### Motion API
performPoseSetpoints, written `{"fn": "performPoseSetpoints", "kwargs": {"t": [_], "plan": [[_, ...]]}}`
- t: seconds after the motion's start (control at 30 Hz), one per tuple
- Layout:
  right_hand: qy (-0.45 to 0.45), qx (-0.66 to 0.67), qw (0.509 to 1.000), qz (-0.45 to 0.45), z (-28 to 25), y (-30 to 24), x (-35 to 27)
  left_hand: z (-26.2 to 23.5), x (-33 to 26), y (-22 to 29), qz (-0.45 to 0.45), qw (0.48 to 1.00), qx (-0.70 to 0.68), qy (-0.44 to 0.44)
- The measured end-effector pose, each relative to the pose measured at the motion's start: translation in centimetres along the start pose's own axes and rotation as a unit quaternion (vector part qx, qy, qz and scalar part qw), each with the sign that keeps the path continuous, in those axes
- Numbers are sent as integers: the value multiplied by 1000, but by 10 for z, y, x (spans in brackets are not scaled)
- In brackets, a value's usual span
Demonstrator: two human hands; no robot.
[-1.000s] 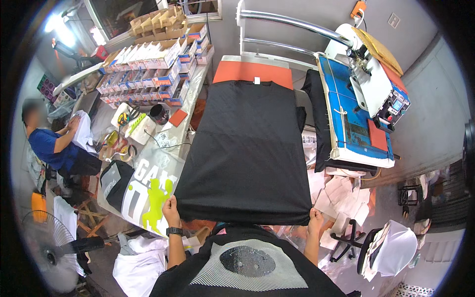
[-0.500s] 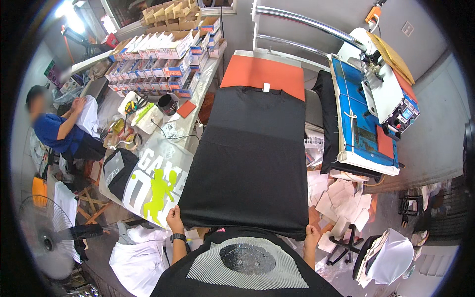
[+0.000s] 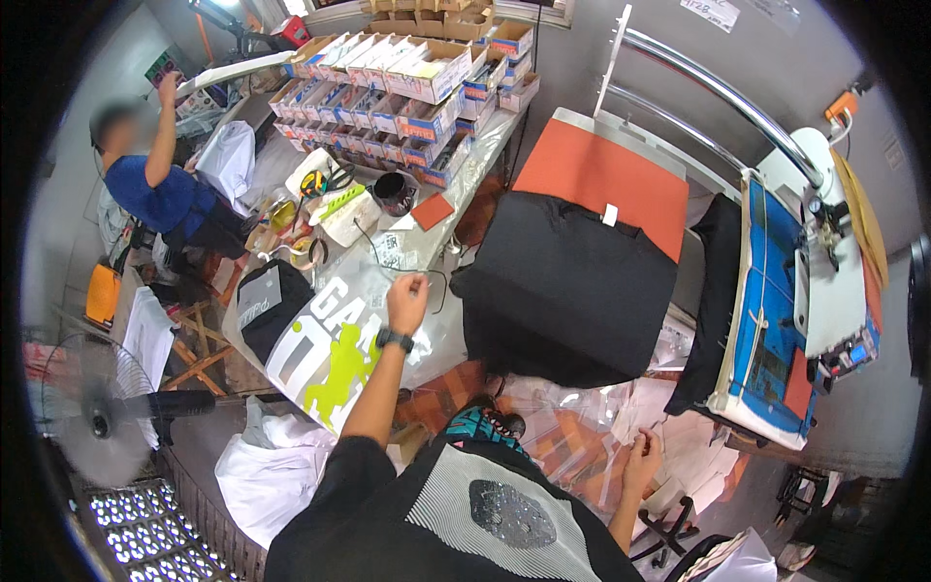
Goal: The person aligns a black t-shirt on a heat press, positions a large graphic transfer sheet on the shirt, trims the edge of the sheet with scissors, and then operates the heat press to apply the design.
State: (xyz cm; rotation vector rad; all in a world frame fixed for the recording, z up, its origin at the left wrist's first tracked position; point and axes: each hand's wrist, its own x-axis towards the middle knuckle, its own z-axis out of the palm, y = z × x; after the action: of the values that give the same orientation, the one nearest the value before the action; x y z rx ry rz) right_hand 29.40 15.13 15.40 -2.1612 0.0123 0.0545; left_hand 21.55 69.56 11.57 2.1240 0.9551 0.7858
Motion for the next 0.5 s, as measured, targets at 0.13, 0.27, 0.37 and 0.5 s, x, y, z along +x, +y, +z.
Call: {"fn": "performPoseSetpoints", "kwargs": {"t": [0.13, 0.27, 0.37, 0.5], "plan": [[-57, 34, 997, -39, 31, -92, 44, 70, 115, -34, 5, 989, 147, -23], [-113, -55, 987, -101, 65, -166, 73, 101, 158, -51, 22, 952, 305, -11], [-142, 1, 984, -106, 91, -185, 94, 106, 181, -62, -19, 942, 310, -129], [-188, 22, 974, -121, 138, -217, 121, 83, 186, -11, -57, 942, 318, -92]]}}
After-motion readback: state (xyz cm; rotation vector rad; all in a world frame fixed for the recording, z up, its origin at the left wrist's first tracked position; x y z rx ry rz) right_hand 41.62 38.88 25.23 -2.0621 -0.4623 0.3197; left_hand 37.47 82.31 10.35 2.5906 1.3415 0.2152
